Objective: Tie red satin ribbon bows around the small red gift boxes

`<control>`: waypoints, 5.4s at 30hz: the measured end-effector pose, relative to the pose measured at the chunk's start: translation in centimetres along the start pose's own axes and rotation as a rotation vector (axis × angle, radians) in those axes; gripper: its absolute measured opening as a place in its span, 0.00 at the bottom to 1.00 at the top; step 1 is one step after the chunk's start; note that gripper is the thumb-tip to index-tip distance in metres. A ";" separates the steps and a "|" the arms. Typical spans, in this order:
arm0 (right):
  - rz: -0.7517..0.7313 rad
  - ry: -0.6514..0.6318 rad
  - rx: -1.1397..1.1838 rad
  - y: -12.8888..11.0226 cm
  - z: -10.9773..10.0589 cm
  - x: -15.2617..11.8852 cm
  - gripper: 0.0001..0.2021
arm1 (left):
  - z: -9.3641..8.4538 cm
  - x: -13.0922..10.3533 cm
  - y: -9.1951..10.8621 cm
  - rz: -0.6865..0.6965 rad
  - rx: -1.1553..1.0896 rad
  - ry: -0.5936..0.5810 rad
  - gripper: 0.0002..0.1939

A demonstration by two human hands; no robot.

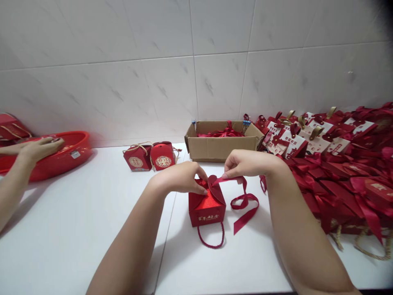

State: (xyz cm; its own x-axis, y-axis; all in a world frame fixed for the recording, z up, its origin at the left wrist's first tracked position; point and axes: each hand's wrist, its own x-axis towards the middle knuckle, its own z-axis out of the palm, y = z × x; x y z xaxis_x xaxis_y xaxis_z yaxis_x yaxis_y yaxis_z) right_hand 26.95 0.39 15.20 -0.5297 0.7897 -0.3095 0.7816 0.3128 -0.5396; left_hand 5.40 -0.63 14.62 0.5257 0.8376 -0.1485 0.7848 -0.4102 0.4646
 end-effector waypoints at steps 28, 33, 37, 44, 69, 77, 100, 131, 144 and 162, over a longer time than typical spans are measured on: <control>-0.172 0.247 -0.003 0.1 0.4 0.2 0.21 | 0.6 0.4 1.8 0.118 0.033 0.207 0.11; -0.476 0.230 0.345 -0.5 0.6 0.3 0.22 | -0.4 -1.1 2.6 0.204 -0.119 0.469 0.12; -0.585 0.220 0.464 -1.0 0.7 -0.3 0.19 | -0.5 -2.4 3.8 0.254 -0.119 0.548 0.13; -0.602 0.419 0.551 -1.5 0.2 -2.7 0.14 | -0.8 -3.7 3.6 0.088 0.078 0.371 0.16; -0.119 0.187 0.192 -2.8 3.2 2.7 0.09 | -2.1 -2.2 -1.0 -0.212 0.146 -0.240 0.20; -0.046 0.171 0.185 -3.0 4.4 3.9 0.11 | -2.0 -2.1 -1.1 -0.183 0.087 -0.220 0.20; -0.059 0.113 0.302 -2.8 4.5 4.1 0.12 | -2.1 -1.3 -1.4 -0.065 0.163 -0.091 0.11; 0.002 0.143 -0.026 0.8 0.9 0.0 0.21 | -4.7 -3.7 -2.1 0.040 -0.613 0.652 0.05; 0.167 0.062 -0.182 0.2 1.2 1.1 0.29 | -5.5 -3.5 -2.6 0.202 -1.134 0.836 0.05; 0.207 0.045 -0.216 0.1 2.0 0.9 0.11 | -5.1 -4.5 -1.8 0.237 -0.841 0.852 0.04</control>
State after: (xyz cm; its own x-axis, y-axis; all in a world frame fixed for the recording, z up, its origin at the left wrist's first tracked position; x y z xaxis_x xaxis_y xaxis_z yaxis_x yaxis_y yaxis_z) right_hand 25.85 0.09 13.26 -0.3404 0.8694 -0.3582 0.9261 0.2440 -0.2877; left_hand -0.06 -1.86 18.93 -0.0043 0.8721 0.4893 0.0753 -0.4876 0.8698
